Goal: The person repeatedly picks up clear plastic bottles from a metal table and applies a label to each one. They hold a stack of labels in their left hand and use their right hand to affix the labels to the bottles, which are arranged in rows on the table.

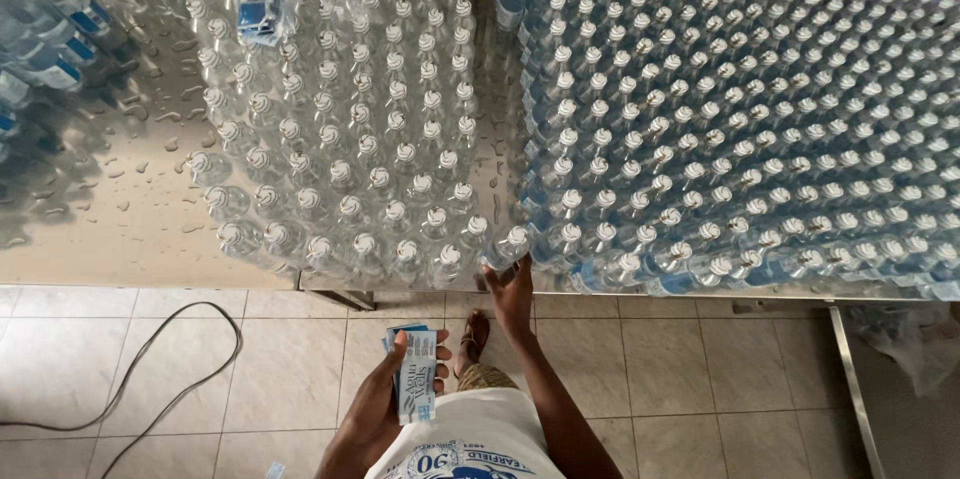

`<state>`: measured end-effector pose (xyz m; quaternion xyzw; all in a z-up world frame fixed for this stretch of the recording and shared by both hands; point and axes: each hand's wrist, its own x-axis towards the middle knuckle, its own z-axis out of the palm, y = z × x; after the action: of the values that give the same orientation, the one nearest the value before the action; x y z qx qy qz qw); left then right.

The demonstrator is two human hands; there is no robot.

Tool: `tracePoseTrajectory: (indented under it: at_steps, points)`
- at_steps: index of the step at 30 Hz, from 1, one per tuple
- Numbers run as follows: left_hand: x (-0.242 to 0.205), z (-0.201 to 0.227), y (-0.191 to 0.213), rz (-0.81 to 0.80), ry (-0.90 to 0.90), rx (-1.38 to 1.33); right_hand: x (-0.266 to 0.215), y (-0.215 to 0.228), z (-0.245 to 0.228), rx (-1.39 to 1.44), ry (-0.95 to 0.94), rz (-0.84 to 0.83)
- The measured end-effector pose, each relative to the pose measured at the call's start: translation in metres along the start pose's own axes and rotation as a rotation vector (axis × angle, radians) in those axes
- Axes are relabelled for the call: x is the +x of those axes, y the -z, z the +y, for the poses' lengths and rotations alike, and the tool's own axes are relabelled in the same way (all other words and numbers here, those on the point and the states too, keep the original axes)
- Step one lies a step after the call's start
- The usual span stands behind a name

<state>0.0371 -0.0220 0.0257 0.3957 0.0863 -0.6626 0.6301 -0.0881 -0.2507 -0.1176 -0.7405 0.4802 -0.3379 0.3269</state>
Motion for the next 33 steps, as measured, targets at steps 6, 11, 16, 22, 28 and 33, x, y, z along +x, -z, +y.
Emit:
tracePoseTrajectory:
  at_steps: [6,11,16,22,28,33]
  points:
    - [-0.011,0.003,-0.005,0.013,0.015,-0.003,0.003,0.002,-0.007,0.138,-0.002,-0.025]
    - [-0.011,-0.002,-0.002,0.000,0.026,-0.031,0.004,0.002,0.000,0.119,0.034,-0.015]
    - [-0.013,-0.001,0.001,0.012,0.029,-0.038,-0.007,0.033,-0.014,-0.135,0.367,0.088]
    - [0.007,-0.013,0.016,-0.049,0.047,-0.095,0.060,0.081,-0.049,-0.534,0.429,-0.154]
    - [0.053,-0.021,0.032,-0.074,0.103,-0.186,0.137,0.073,-0.036,-0.646,0.540,-0.668]
    - [0.052,0.017,0.002,0.221,0.299,-0.285,0.239,0.052,-0.050,-0.560,0.558,-0.778]
